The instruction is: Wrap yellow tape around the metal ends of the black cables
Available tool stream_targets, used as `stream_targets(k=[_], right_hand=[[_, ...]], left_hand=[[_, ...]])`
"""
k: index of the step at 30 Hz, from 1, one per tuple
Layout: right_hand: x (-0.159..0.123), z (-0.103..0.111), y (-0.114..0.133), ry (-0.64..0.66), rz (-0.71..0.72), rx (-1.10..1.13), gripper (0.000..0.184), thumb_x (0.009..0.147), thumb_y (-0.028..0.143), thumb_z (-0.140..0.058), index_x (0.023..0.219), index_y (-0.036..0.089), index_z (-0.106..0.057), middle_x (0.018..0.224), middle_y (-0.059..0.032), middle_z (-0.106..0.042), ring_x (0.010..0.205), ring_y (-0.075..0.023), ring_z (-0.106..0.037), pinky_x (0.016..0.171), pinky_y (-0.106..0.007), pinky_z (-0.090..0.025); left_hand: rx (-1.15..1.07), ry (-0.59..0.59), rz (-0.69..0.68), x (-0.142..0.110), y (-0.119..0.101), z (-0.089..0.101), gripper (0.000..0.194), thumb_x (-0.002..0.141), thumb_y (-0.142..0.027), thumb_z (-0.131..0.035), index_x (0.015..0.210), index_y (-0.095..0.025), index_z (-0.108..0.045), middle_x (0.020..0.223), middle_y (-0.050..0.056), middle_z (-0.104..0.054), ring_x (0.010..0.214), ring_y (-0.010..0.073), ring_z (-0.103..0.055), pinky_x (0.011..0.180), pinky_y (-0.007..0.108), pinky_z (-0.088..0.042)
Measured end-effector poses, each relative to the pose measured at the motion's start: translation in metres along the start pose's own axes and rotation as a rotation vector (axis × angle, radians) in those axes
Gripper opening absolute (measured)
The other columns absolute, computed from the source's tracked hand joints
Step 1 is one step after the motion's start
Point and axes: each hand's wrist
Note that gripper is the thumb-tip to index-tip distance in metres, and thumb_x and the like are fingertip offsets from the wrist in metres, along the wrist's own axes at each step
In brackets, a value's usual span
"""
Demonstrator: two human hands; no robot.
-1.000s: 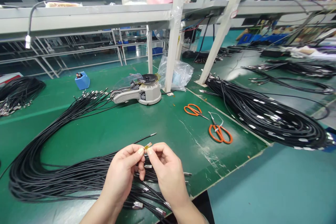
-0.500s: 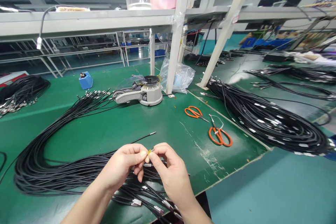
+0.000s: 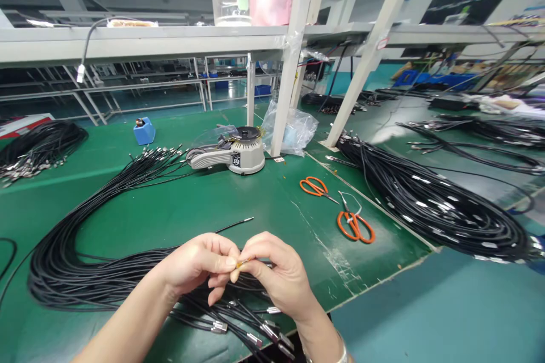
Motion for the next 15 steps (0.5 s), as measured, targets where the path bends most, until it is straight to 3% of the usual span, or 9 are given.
stream_targets(k=[4,6,9,13,15], right_hand=[[-0.002,0.020,0.001,-0.017,-0.179,0.015,0.013,0.084,0.026,-0.061,0.090,0.023,-0.072,0.087,-0.0042,-0.067,0.081,-0.0181,-0.063,0.074,-0.031,-0.051],[-0.005,0.027,0.003,-0.044,-0.222,0.016,0.009,0.082,0.026,-0.063,0.086,0.022,-0.070,0.085,-0.0034,-0.065,0.079,-0.0175,-0.062,0.072,-0.030,-0.051],[-0.009,0.029,0.006,-0.073,-0.209,-0.055,0.007,0.081,0.024,-0.064,0.075,0.021,-0.067,0.077,-0.0016,-0.063,0.073,-0.0163,-0.060,0.070,-0.029,-0.049],[-0.012,0.023,0.006,-0.082,-0.192,-0.134,0.010,0.081,0.023,-0.063,0.071,0.020,-0.064,0.074,-0.0013,-0.062,0.070,-0.0164,-0.059,0.068,-0.028,-0.048],[-0.013,0.022,0.007,-0.076,-0.192,-0.142,0.011,0.081,0.023,-0.062,0.070,0.020,-0.063,0.073,-0.0015,-0.062,0.070,-0.0164,-0.059,0.067,-0.028,-0.048]], left_hand=[[0.391,-0.351,-0.214,-0.001,0.000,-0.018,0.024,0.077,-0.039,-0.059,0.066,-0.017,-0.058,0.055,-0.003,-0.049,0.047,0.0099,-0.045,0.047,0.023,-0.037],[0.650,-0.492,-0.347,-0.001,0.003,-0.027,0.020,0.082,-0.032,-0.053,0.068,-0.019,-0.059,0.064,-0.001,-0.054,0.059,0.0126,-0.050,0.058,0.024,-0.039],[0.858,-0.512,-0.472,0.001,0.012,-0.034,0.019,0.087,-0.027,-0.047,0.076,-0.021,-0.061,0.072,0.000,-0.059,0.069,0.0147,-0.053,0.066,0.025,-0.040],[0.880,-0.472,-0.483,0.004,0.021,-0.034,0.018,0.088,-0.029,-0.049,0.096,-0.023,-0.063,0.080,0.002,-0.062,0.074,0.0166,-0.056,0.070,0.026,-0.043],[0.920,-0.429,-0.487,0.006,0.021,-0.034,0.019,0.090,-0.029,-0.047,0.091,-0.022,-0.065,0.077,0.002,-0.061,0.073,0.0162,-0.055,0.068,0.026,-0.042]])
Point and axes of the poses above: each hand's wrist, its own x-axis towards the middle knuckle, its own z-axis out of the back of the hand, y = z × x
